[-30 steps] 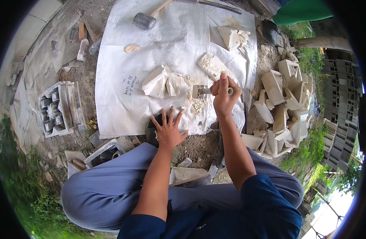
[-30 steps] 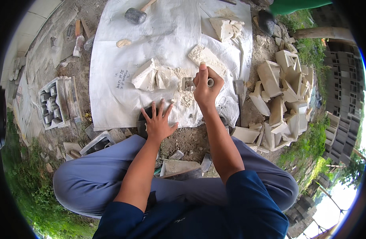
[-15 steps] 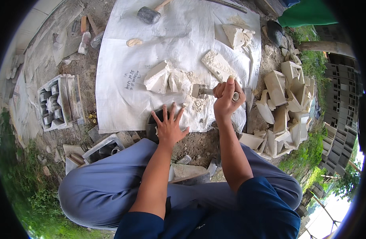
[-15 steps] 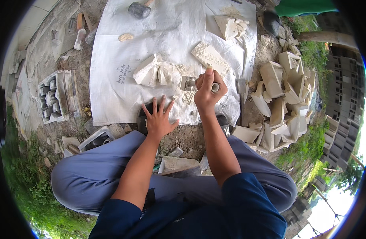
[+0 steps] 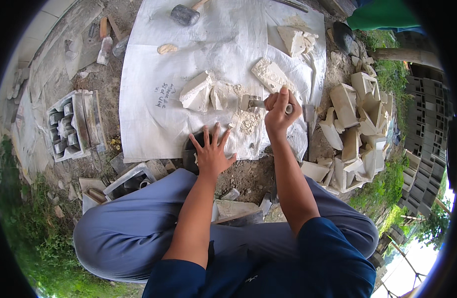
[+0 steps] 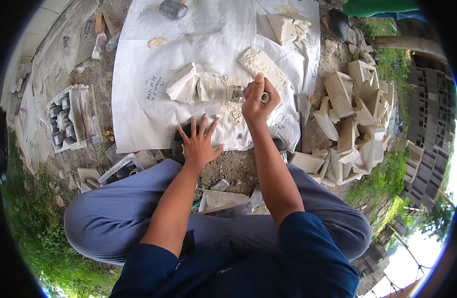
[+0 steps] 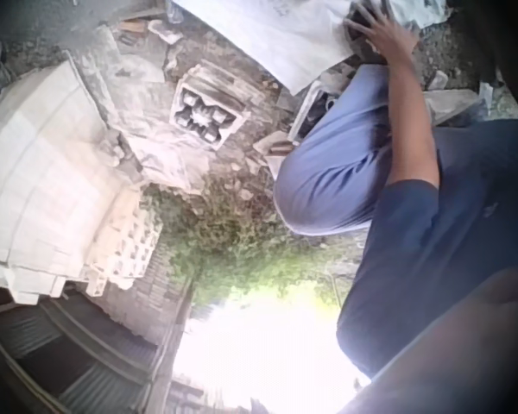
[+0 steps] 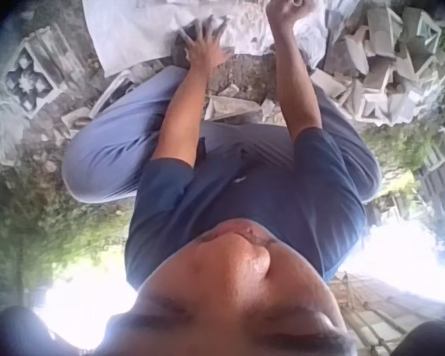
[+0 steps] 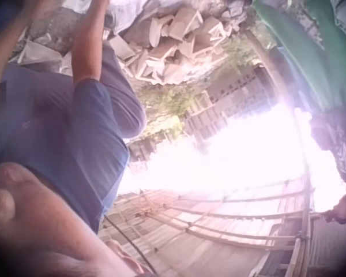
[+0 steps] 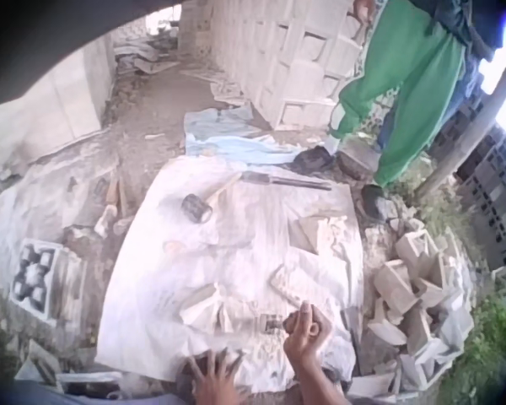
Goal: The person carves and shapes a stone piece using a hand chisel while holding the stone in place by hand.
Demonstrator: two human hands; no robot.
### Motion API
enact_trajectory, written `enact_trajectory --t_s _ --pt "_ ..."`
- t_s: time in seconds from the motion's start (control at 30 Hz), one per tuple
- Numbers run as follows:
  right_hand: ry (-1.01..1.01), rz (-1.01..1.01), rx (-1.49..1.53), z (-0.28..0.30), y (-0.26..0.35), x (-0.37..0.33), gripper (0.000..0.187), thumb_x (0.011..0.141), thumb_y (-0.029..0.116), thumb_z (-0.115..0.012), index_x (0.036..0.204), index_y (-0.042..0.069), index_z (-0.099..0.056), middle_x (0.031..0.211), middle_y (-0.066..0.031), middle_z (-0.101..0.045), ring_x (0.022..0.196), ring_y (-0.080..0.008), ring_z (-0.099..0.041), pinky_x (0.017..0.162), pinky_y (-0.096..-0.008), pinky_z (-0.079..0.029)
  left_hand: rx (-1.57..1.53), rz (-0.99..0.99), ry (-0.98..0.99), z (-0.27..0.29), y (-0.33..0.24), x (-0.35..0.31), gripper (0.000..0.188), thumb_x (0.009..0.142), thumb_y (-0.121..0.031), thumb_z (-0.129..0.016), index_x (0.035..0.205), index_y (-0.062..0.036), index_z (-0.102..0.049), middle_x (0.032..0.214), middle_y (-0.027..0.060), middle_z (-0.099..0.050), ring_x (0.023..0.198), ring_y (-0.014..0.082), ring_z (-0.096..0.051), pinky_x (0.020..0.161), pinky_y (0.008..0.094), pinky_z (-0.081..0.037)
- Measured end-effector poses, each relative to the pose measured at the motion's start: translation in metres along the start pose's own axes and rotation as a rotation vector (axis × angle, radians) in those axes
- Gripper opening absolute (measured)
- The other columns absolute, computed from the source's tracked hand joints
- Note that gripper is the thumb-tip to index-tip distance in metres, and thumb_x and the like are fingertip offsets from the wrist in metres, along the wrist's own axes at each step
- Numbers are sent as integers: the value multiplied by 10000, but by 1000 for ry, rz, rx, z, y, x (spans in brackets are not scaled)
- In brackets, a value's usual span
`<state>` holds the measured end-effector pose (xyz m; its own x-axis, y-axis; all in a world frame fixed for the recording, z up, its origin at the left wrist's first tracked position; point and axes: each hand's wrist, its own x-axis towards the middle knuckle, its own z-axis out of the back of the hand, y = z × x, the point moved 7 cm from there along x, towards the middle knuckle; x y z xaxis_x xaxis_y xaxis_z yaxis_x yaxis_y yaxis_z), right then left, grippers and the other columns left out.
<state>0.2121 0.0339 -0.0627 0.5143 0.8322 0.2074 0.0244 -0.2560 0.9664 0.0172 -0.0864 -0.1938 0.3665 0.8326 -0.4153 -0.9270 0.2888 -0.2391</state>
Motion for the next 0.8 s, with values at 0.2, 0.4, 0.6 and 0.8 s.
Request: enact_trajectory --t_s 0.2,0.4,0.6,0.8 --pt "32 -66 1 -8 6 -10 499 1070 237 -530 612 51 -462 509 43 -422 456 -33 -337 438 -261 -238 -1 5 -35 3 2 -4 864 820 -668 -600 1577 -351 -330 1669 53 -227 1537 396 -150 1128 799 -6" --pt "62 -101 -15 -11 13 -5 505 1071 206 -521 594 80 -410 501 33 -415 439 -34 -324 427 -262 -241 6 28 -63 4 11 0 867 798 -655 -630 1563 -346 -364 1664 56 -247 1526 401 -184 1125 798 -45" --pt "85 -210 -45 -5 -9 21 526 1062 246 -537 580 62 -432 481 15 -398 431 -63 -331 428 -283 -259 29 23 -28 -1 8 0 854 823 -663 -603 1574 -357 -334 1677 47 -213 1536 389 -160 1125 801 -34" --pt "-169 -76 159 45 45 47 509 1041 162 -520 587 110 -296 459 3 -280 406 -109 -220 424 -324 -206 19 4 -84 5 5 3 850 824 -663 -601 1571 -349 -343 1676 46 -215 1536 393 -158 1125 804 -20"
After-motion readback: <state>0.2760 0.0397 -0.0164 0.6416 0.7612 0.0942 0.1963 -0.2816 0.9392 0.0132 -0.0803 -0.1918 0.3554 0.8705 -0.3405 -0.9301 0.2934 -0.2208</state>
